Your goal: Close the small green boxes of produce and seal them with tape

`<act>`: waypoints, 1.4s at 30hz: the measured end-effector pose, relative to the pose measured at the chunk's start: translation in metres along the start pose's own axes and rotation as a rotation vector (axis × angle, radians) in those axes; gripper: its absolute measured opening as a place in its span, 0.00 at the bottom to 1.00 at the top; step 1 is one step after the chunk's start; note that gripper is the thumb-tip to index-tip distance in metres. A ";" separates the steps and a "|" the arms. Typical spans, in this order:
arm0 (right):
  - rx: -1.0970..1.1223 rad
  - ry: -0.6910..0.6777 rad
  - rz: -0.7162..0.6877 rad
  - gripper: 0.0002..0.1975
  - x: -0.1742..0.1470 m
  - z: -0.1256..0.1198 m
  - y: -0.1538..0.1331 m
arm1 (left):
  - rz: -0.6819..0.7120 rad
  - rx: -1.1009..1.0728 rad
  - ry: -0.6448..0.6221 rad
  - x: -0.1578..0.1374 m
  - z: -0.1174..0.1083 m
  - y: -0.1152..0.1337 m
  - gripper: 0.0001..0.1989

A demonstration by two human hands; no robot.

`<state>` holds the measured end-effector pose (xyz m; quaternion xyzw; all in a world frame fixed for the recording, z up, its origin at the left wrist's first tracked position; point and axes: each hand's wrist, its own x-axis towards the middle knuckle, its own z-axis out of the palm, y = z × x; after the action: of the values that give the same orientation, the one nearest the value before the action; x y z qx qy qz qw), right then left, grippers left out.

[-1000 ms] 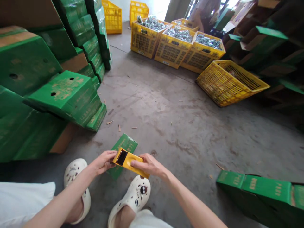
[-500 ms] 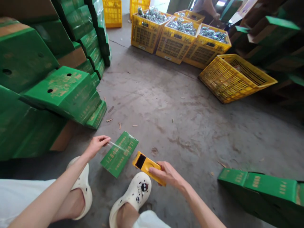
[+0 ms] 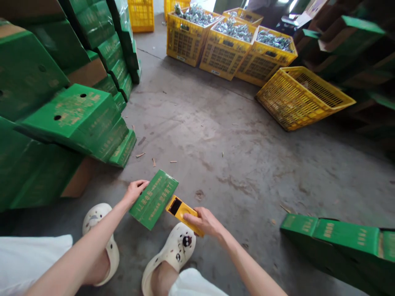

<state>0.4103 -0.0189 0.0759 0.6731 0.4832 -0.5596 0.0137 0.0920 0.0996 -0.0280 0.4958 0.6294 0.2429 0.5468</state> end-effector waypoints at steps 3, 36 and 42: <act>0.014 -0.018 0.029 0.30 0.005 0.002 -0.002 | 0.014 0.067 0.080 0.001 0.006 0.007 0.28; -0.234 -0.028 -0.094 0.33 0.019 -0.040 -0.073 | 0.005 0.740 0.030 -0.072 0.011 0.039 0.58; -0.223 -0.065 -0.063 0.32 0.017 -0.033 -0.040 | 0.091 0.882 0.016 -0.092 0.048 0.041 0.61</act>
<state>0.4063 0.0313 0.0961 0.6334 0.5626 -0.5242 0.0865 0.1433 0.0225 0.0339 0.7070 0.6545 -0.0213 0.2670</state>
